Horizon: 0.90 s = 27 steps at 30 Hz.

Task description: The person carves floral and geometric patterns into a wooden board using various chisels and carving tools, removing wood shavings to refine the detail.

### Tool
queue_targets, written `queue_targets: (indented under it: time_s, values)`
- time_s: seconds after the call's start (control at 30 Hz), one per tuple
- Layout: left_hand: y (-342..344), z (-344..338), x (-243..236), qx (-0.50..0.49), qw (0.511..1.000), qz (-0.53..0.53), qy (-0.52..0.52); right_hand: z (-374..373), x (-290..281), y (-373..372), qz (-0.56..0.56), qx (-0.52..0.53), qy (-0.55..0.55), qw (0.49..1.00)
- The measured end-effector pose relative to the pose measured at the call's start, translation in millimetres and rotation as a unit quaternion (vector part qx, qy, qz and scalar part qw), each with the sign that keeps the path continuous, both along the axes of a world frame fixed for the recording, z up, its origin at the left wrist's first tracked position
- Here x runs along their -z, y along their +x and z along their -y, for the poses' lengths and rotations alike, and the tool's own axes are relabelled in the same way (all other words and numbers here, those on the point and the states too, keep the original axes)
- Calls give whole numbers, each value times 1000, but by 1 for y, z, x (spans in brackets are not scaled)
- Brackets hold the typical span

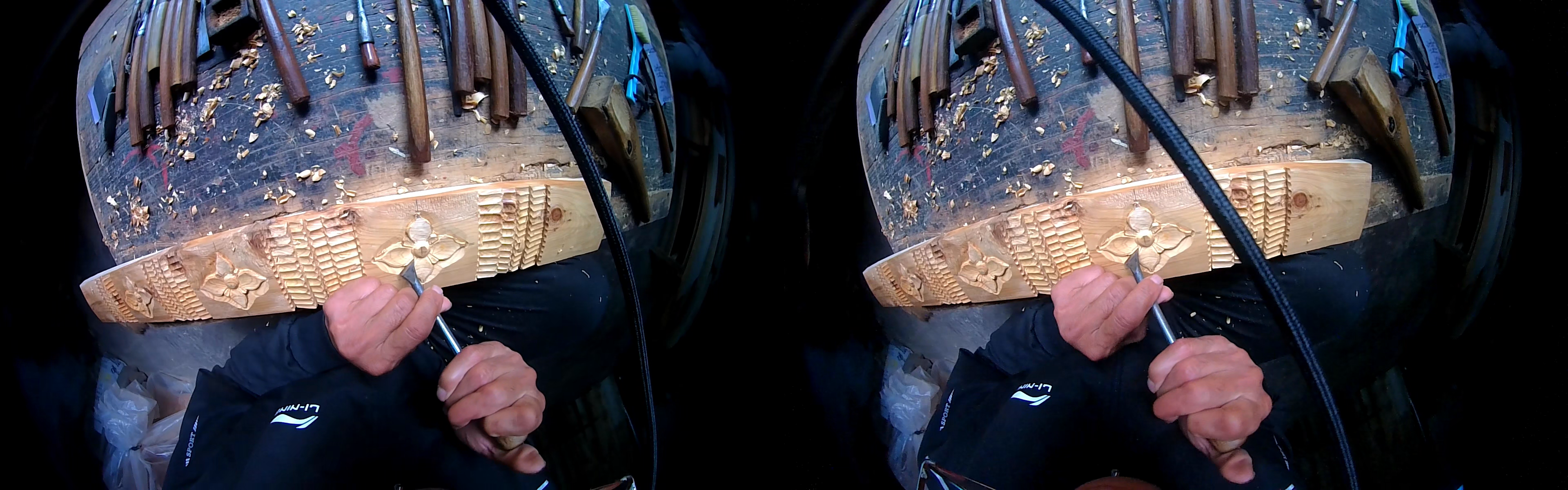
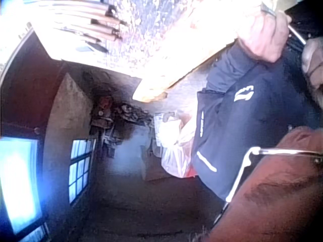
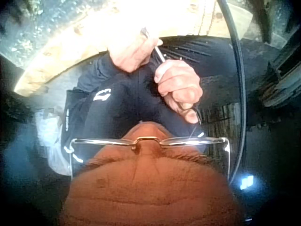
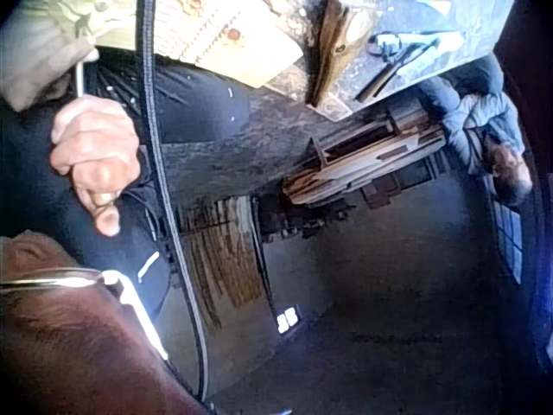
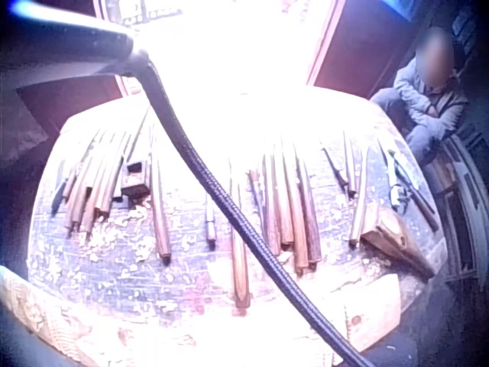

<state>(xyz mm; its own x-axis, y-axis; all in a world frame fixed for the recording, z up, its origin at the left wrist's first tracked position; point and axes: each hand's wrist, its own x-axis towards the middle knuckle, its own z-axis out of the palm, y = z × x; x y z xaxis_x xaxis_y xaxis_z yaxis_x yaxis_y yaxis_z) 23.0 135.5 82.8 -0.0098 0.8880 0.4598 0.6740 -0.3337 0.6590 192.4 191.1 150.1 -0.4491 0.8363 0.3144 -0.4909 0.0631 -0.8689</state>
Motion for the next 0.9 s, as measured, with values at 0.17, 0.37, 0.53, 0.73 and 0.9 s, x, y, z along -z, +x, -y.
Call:
queue_targets:
  time_s: [0.17, 0.37, 0.53, 0.73, 0.9]
  values:
    - [-1, 0, -1, 5, 1000, 2, -5, -2, 2, 0, -9, -8, 9, 1000]
    - [0, -1, -3, 2, 1000, 10, -11, -5, 5, 2, -19, -27, 19, 999]
    - [1, -1, -3, 2, 1000, 9, -15, -8, 4, 2, -13, -30, 15, 999]
    - [-2, 3, -5, 20, 998, 23, -47, -4, 7, -1, -16, -26, 21, 999]
    - [-3, 8, -4, 41, 997, 21, -65, -8, 5, -2, -16, -46, 28, 998]
